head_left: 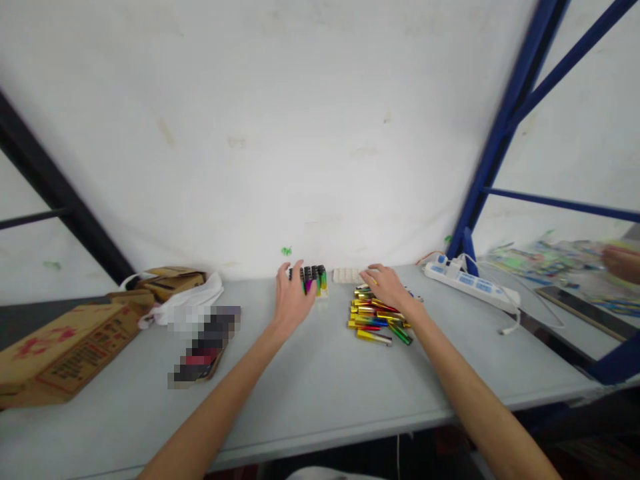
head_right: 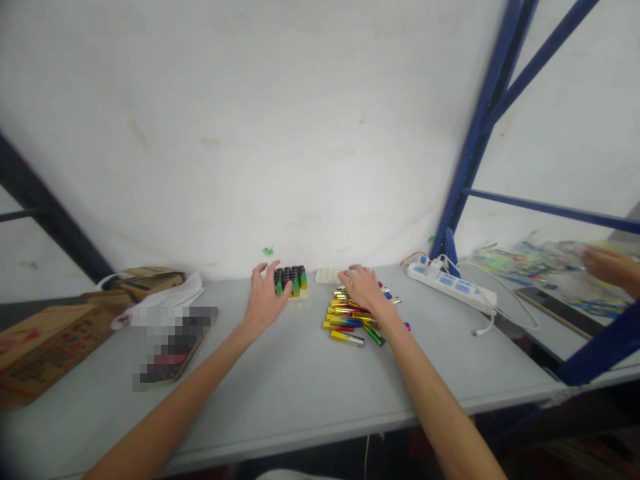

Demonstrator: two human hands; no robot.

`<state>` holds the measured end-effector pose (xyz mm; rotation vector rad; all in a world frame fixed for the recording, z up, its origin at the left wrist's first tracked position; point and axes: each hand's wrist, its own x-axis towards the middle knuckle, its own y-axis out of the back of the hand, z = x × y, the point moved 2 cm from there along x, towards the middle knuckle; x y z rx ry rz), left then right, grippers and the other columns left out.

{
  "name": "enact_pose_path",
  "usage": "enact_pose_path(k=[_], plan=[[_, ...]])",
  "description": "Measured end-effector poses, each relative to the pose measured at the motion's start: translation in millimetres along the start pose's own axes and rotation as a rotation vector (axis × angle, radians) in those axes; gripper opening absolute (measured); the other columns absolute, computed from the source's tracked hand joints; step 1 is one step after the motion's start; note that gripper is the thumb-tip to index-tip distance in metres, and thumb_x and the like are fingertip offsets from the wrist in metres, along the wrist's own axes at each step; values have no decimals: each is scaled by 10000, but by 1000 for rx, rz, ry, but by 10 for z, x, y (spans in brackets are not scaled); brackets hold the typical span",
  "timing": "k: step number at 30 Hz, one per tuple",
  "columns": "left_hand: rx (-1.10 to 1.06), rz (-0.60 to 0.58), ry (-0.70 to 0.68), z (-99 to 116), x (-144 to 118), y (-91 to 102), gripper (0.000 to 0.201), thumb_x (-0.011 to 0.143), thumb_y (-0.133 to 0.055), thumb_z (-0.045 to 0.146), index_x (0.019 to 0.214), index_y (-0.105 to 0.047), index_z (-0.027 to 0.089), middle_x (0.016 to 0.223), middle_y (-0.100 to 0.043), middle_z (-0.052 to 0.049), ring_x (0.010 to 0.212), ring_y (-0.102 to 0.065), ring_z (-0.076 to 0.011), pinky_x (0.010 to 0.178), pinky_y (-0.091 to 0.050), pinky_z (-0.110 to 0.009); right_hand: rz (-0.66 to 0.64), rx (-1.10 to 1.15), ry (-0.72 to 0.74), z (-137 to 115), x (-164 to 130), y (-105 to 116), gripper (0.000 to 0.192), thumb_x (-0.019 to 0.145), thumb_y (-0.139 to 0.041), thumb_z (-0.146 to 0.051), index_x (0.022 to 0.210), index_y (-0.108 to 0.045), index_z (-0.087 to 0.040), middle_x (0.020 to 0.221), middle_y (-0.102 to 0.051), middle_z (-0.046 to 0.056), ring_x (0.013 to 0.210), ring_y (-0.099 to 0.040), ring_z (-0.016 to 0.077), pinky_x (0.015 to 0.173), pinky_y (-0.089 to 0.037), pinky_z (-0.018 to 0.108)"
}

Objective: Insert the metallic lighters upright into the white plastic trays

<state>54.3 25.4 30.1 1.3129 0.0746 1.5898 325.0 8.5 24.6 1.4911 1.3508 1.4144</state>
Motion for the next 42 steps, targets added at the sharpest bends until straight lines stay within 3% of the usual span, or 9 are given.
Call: enact_pose_path(k=[3,6,11,18,24,30,33,37,42], plan=[[-146,19,153,-409,-150,2,634,878,-558,222,1495,-426,155,1375,-460,-161,1388,-450,-325,1221,-344,-545,127,140,220,-479,192,58,448,1089,-412,-431,1378,-613,-154,1362,-635,150,1286,-554,221,1127,-385,353],[-301,-23,354,-686,-278,-126,639,876,-491,185,1510,-410,165,1316,-519,-153,1261,-566,-294,1171,-411,-544,114,119,344,-983,427,19,569,1044,-486,-543,1464,-531,-163,1384,-609,164,1301,-546,254,1127,-381,389],[-456,-73,481,-810,-379,-281,680,891,-551,262,1541,-372,177,1362,-531,-173,1218,-612,-293,1115,-469,-520,-11,-92,321,-1436,733,-187,804,939,-478,-761,1594,-386,-304,1398,-571,187,1248,-566,366,1061,-409,508],[-425,-147,327,-627,-442,-255,1005,690,-862,438,1534,-378,184,1444,-503,-195,1407,-462,-389,1201,-347,-560,4,-140,151,-1542,688,-274,785,950,-364,-792,1551,-434,-293,1292,-611,200,1161,-613,362,966,-467,464],[-466,-261,343,-349,-518,-187,1412,564,-940,563,1642,-97,215,1512,-445,-221,1447,-413,-429,1189,-355,-598,-85,-32,-87,-1548,555,-126,867,939,-296,-827,1370,-601,-138,1158,-710,244,1088,-690,368,922,-505,451],[-483,-264,199,-117,-522,-167,1419,559,-956,440,1652,-70,255,1516,-396,-175,1443,-419,-387,1207,-358,-561,-260,88,-205,-1305,448,-14,769,1016,-302,-703,1228,-719,-92,1220,-721,259,1188,-675,339,980,-484,392],[-517,-335,143,-124,-462,-182,1396,558,-947,379,1655,-95,242,1490,-446,-174,1387,-484,-374,1202,-371,-559,-189,40,-223,-1204,348,-6,638,1050,-343,-597,1247,-703,-108,1255,-704,240,1213,-652,324,1007,-462,394],[-635,-462,54,-206,-413,-180,1362,565,-950,376,1653,-146,218,1593,-386,-200,1443,-441,-383,1214,-365,-554,-45,2,-80,-1250,217,-66,507,1085,-338,-458,1403,-579,-146,1338,-646,210,1247,-598,311,1016,-449,421],[-762,-510,60,-256,-415,-156,1363,569,-966,365,1658,-156,237,1628,-359,-213,1480,-415,-376,1222,-366,-552,-96,-140,234,-1389,87,-227,427,1096,-276,-258,1387,-579,-180,1355,-643,167,1207,-577,319,1011,-425,480]])
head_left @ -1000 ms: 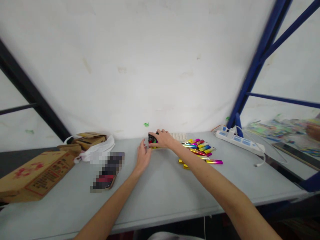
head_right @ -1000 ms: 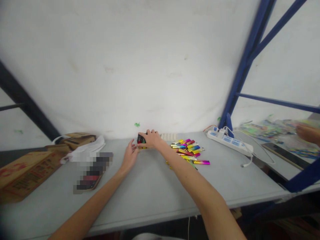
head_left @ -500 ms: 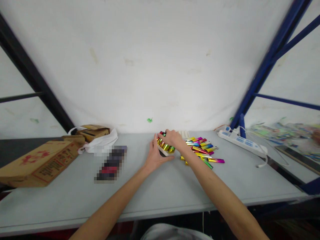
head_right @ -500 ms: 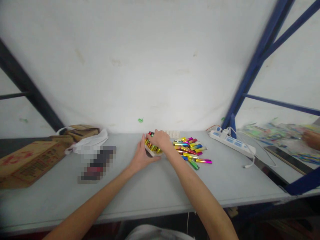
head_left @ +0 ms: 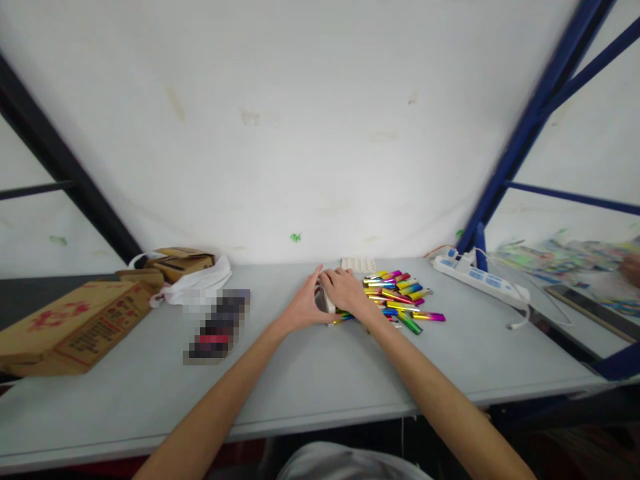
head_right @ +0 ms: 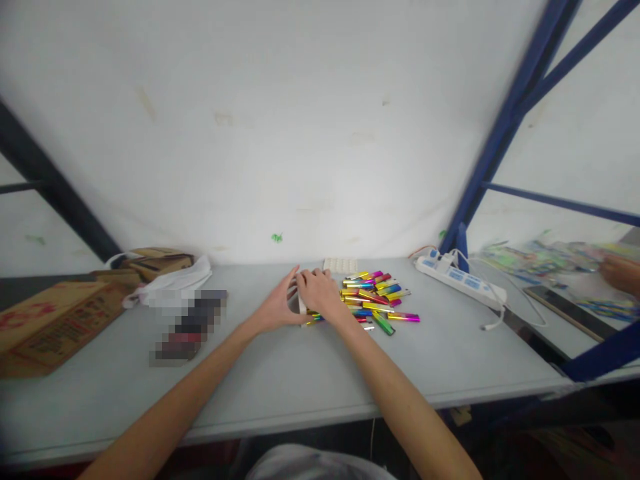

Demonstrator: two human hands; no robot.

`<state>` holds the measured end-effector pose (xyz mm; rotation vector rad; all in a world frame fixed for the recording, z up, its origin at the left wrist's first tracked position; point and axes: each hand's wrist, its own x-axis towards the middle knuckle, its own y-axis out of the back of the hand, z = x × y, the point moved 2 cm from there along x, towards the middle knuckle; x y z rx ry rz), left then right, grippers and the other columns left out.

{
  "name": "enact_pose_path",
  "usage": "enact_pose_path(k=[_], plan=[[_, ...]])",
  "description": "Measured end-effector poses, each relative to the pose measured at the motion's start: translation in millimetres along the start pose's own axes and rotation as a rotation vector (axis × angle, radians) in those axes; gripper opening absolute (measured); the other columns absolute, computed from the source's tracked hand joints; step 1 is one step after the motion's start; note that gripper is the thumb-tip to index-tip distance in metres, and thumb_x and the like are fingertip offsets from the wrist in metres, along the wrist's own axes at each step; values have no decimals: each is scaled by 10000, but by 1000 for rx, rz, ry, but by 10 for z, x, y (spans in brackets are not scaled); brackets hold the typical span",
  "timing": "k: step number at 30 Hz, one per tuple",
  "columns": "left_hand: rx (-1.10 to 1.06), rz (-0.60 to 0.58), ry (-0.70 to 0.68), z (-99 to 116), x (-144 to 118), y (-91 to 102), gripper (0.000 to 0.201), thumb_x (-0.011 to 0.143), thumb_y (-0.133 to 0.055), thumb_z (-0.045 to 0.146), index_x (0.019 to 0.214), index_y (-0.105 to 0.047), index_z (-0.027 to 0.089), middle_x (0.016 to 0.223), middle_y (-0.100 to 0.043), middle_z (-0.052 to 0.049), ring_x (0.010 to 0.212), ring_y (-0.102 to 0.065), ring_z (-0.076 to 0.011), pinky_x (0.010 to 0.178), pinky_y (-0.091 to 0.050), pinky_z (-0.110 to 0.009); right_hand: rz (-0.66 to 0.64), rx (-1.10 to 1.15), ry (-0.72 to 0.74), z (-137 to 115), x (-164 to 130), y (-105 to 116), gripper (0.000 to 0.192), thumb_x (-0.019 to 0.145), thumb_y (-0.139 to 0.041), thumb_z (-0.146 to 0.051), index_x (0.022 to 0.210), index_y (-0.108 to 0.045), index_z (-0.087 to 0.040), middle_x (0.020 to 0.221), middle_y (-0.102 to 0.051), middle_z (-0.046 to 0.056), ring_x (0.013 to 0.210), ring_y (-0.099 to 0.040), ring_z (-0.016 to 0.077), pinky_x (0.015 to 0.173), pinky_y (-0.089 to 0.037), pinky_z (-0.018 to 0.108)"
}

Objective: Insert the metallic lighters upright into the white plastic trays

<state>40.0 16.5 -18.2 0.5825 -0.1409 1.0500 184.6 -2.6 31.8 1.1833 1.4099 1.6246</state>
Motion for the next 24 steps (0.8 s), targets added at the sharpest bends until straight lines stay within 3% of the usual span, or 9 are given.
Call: enact_pose_path(k=[5,13,24], plan=[[-47,-23,9,-5,10,-45,1410,559,-982,361,1667,-115,270,1634,-353,-212,1490,-405,-383,1225,-363,-570,-11,-71,0,137,-71,-30,403,1090,-297,-252,1297,-635,-179,1273,-674,167,1150,-598,316,965,-431,437],[4,-27,-8,-3,36,-168,1375,606,-959,416,1668,-103,249,1633,-343,-203,1504,-381,-370,1240,-338,-544,17,-51,-181,510,-235,-46,419,1091,-294,-243,1135,-699,-143,1153,-724,172,1089,-630,297,949,-414,396],[69,-75,-64,160,113,-190,1290,629,-939,429,1660,-183,265,1667,-317,-158,1491,-400,-374,1232,-369,-516,102,148,-298,939,-411,-96,395,1092,-333,-261,983,-698,-153,1039,-756,121,977,-668,216,862,-395,286]])
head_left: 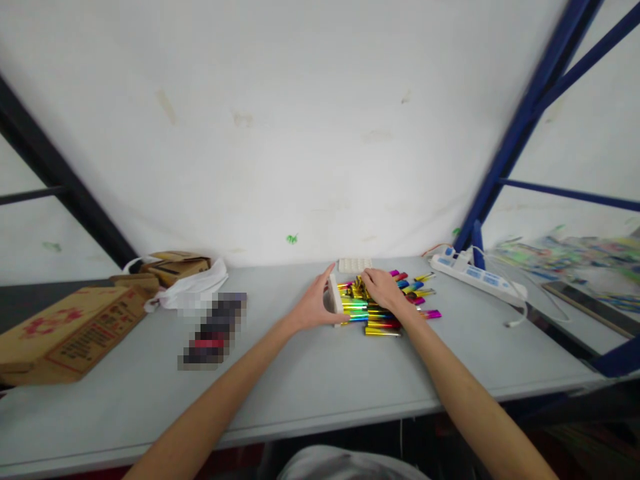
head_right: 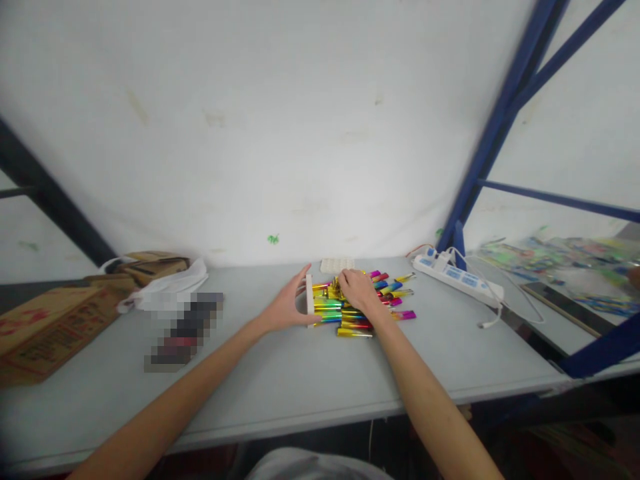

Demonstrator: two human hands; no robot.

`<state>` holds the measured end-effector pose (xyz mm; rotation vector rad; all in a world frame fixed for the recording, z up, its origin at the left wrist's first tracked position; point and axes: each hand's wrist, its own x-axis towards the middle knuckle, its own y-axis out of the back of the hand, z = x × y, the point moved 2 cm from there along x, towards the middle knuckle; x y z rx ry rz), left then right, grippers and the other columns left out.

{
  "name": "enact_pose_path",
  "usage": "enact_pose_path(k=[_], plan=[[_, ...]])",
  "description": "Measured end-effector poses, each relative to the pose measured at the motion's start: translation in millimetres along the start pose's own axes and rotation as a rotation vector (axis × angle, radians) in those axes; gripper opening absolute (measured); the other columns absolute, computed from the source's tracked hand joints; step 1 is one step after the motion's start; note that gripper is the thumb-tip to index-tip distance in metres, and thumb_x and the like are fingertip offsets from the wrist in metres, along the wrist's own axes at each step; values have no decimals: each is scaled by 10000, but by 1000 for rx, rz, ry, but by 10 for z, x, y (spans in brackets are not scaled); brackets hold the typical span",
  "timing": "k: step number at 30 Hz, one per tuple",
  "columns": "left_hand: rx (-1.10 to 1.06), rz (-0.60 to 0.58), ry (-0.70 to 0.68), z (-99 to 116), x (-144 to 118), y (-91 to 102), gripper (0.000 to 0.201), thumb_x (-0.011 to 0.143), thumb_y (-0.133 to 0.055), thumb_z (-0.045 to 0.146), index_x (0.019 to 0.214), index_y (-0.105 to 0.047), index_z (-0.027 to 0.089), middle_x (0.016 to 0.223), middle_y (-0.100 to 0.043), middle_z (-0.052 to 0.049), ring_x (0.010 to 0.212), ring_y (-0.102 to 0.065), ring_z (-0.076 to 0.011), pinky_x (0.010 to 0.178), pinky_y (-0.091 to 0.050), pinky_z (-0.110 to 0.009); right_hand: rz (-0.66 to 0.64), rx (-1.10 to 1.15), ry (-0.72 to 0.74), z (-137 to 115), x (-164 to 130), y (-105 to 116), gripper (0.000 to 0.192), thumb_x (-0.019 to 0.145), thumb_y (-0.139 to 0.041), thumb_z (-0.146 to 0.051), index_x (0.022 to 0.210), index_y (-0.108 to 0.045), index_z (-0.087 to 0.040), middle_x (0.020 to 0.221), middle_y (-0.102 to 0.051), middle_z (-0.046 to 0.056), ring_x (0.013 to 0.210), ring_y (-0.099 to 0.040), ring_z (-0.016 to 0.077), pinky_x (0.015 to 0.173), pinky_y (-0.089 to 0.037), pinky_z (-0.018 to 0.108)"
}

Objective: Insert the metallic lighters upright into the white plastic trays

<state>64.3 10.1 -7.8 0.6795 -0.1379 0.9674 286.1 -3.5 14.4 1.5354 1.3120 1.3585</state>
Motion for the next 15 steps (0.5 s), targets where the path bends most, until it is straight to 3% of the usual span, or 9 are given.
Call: enact_pose_path(k=[7,15], plan=[[-55,11,14,-57,-28,-31,1268,645,-935,416,1658,-189,250,1624,-399,-169,1480,-421,-368,1241,-341,-542,11,88,50,113,-21,65,365,1085,-366,-257,964,-698,-165,972,-747,77,872,-644,182,784,-379,263],[-29,28,-11,-37,-28,-25,1253,635,-944,385,1651,-224,247,1622,-402,-171,1459,-450,-371,1225,-374,-536,20,111,32,102,-25,73,415,1108,-357,-343,995,-709,-153,1048,-758,108,954,-674,195,853,-416,267]])
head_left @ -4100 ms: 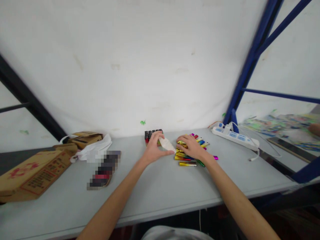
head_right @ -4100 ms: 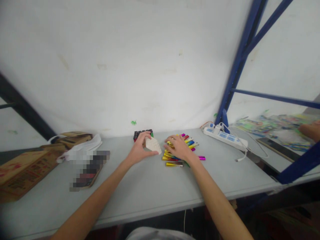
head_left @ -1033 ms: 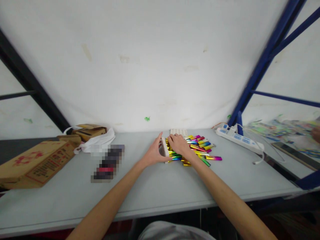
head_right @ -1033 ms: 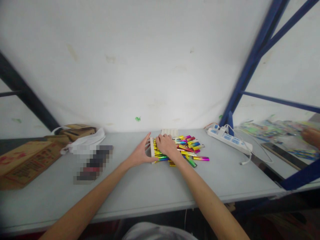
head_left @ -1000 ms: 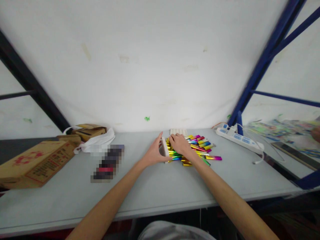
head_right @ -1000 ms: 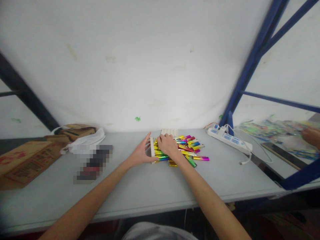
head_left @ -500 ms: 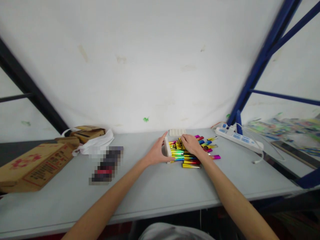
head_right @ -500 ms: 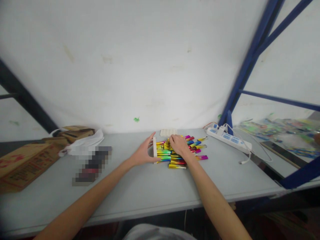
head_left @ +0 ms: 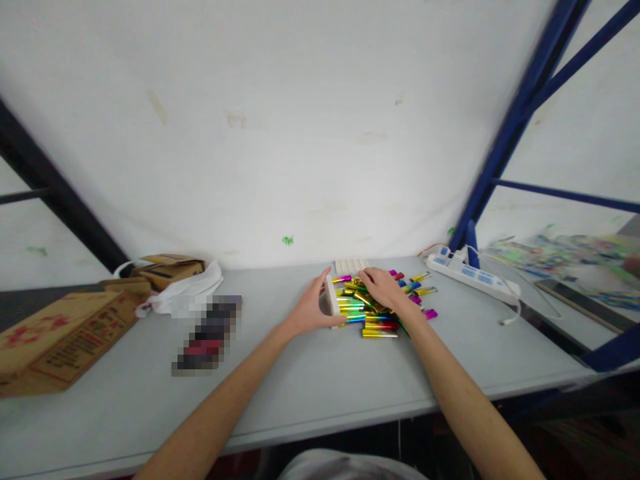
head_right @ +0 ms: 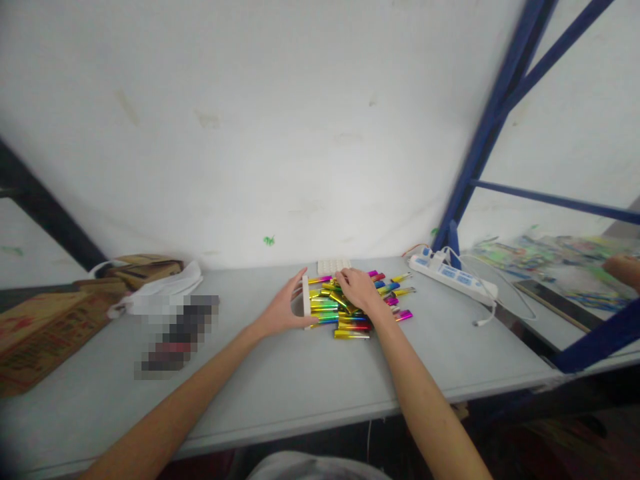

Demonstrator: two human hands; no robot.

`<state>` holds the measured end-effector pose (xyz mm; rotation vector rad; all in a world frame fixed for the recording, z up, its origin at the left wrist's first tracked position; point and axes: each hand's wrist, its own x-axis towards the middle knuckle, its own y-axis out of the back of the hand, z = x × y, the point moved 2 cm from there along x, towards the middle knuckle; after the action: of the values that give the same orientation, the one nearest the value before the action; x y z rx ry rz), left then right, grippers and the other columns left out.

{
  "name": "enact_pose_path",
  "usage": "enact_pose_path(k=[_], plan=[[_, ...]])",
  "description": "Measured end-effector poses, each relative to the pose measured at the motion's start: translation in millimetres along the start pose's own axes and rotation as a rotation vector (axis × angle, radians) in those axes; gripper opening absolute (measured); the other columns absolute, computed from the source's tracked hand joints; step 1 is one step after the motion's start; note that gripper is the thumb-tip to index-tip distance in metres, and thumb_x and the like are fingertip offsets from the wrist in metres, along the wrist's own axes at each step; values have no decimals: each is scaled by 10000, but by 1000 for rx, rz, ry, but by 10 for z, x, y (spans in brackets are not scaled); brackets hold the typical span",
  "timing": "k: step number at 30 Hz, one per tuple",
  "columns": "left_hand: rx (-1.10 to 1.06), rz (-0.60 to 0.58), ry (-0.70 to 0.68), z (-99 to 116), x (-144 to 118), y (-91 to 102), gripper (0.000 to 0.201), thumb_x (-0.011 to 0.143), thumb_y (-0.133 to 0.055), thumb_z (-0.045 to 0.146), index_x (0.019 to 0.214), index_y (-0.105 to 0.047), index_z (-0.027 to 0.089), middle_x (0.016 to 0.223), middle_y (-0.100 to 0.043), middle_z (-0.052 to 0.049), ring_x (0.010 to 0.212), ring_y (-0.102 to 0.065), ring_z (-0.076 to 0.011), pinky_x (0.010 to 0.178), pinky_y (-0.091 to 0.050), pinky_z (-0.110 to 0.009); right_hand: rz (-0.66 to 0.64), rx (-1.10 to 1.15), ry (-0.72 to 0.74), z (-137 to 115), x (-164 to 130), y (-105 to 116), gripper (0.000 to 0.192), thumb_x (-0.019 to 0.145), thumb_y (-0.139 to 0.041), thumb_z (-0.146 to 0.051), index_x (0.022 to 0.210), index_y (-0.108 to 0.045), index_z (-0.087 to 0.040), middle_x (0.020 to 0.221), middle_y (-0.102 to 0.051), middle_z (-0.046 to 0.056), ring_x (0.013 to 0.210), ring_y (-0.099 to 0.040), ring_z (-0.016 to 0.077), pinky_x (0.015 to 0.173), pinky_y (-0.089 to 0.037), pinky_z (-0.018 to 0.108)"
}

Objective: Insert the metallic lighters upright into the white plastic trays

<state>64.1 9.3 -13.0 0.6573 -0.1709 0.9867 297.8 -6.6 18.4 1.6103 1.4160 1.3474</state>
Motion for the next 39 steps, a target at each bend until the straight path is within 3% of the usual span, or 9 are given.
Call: enact_pose_path(k=[14,20,25,31,36,39], plan=[[-5,2,23,-15,1,13,1249,632,-948,402,1648,-233,272,1637,-378,-165,1460,-448,-370,1213,-390,-531,71,-91,7,-137,-22,19,429,1103,-370,-380,1133,-722,-137,1168,-723,144,1097,-652,240,978,-435,314],[-53,-4,34,-27,11,6,1287,605,-963,391,1650,-219,283,1631,-384,-164,1477,-426,-367,1233,-353,-553,17,-62,111,-492,-69,-83,413,1113,-305,-295,1177,-690,-160,1193,-707,121,1137,-616,222,1027,-403,319],[-98,-22,29,-6,15,13,1362,561,-989,389,1658,-188,288,1627,-381,-183,1489,-407,-377,1230,-363,-543,-31,-195,197,-755,-194,-244,354,1082,-352,-257,1219,-660,-150,1273,-662,158,1185,-555,295,1049,-389,409],[-88,-36,31,11,23,36,1316,587,-975,384,1651,-207,282,1615,-384,-189,1467,-434,-378,1210,-389,-553,-4,-257,217,-683,-210,-274,371,1091,-330,-274,1148,-674,-147,1173,-679,148,1126,-559,310,982,-419,434],[-14,-40,36,0,1,88,1204,604,-964,413,1612,-318,281,1604,-407,-160,1451,-452,-372,1206,-403,-545,-18,-192,213,-521,-163,-192,305,1081,-392,-232,1046,-684,-151,1130,-701,129,1114,-593,254,1025,-394,391],[7,-39,38,-9,-10,108,1183,588,-971,436,1591,-365,277,1576,-446,-148,1438,-467,-370,1203,-410,-538,19,-136,202,-501,-168,-132,270,1079,-405,-225,1085,-666,-157,1120,-716,114,1097,-617,235,1040,-386,380]])
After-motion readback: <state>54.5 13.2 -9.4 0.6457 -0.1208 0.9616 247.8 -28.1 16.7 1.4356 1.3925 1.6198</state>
